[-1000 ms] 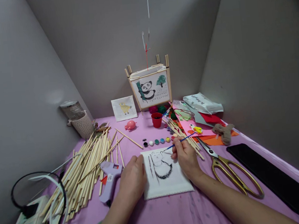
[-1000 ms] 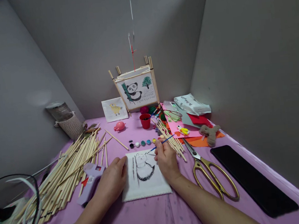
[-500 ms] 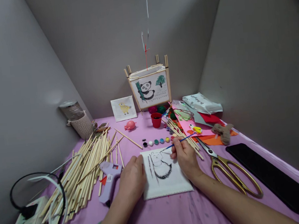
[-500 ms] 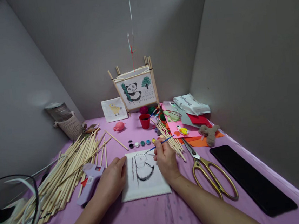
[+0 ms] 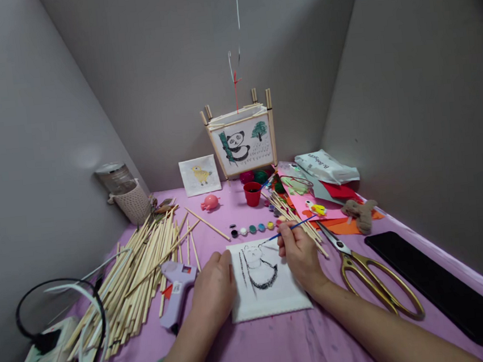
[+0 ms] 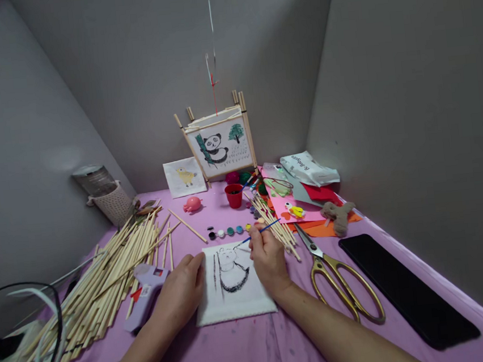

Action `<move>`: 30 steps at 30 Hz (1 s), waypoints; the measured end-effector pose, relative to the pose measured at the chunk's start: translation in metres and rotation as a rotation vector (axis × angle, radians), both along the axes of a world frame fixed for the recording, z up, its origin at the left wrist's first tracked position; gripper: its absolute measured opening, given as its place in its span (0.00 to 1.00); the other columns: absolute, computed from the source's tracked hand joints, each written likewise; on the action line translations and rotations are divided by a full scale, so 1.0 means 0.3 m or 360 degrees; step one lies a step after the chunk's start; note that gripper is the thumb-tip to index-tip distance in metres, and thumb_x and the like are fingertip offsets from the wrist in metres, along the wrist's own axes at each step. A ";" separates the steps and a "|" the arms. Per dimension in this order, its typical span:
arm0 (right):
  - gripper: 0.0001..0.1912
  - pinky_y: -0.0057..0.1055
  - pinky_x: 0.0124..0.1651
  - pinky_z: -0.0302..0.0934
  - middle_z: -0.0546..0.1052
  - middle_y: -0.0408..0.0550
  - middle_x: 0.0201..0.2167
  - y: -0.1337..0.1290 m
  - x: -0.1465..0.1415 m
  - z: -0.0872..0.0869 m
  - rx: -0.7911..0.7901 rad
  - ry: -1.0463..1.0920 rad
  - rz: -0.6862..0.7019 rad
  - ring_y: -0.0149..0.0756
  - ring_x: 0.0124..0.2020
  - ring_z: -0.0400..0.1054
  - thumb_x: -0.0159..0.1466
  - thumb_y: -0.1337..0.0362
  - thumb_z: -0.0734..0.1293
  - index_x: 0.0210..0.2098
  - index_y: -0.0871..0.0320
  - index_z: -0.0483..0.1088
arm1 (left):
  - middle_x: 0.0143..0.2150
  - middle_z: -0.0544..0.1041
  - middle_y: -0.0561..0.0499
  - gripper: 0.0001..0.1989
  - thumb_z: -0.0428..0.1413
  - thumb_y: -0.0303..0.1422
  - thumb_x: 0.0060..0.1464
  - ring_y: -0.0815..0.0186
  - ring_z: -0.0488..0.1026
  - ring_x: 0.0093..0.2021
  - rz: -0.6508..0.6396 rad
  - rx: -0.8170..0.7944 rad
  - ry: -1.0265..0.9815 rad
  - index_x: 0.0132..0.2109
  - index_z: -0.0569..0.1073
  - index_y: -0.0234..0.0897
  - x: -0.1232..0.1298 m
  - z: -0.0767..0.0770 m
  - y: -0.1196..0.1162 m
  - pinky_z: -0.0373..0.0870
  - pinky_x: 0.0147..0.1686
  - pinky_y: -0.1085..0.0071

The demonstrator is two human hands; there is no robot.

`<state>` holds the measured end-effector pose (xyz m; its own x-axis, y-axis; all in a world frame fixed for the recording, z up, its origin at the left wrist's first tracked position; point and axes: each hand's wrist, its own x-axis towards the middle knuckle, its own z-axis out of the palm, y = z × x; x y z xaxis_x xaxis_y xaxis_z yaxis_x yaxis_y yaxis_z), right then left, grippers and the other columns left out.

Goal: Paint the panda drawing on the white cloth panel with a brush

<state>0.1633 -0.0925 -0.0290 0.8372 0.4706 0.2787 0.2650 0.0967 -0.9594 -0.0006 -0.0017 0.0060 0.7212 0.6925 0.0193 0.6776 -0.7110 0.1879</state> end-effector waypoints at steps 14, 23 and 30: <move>0.20 0.26 0.21 0.57 0.68 0.40 0.21 0.000 0.011 -0.022 -0.0097 -0.0104 -0.0029 0.30 0.19 0.62 0.65 0.47 0.58 0.30 0.56 0.67 | 0.38 0.71 0.48 0.11 0.43 0.29 0.62 0.63 0.71 0.38 -0.0008 0.0019 -0.0006 0.46 0.69 0.38 0.000 0.000 0.000 0.60 0.36 0.69; 0.20 0.26 0.22 0.57 0.67 0.40 0.20 -0.002 0.003 -0.015 -0.0084 -0.0115 0.0020 0.30 0.19 0.61 0.65 0.47 0.58 0.28 0.56 0.66 | 0.39 0.71 0.48 0.12 0.43 0.29 0.63 0.63 0.72 0.39 0.0002 0.0002 0.0007 0.46 0.69 0.38 0.002 0.010 -0.006 0.60 0.37 0.69; 0.20 0.26 0.21 0.57 0.68 0.39 0.20 0.000 0.003 -0.016 -0.0092 -0.0099 0.0054 0.30 0.18 0.61 0.65 0.46 0.59 0.30 0.56 0.67 | 0.39 0.71 0.48 0.11 0.43 0.30 0.62 0.63 0.71 0.40 -0.0001 0.0003 0.0008 0.46 0.69 0.38 0.003 0.005 -0.002 0.60 0.37 0.69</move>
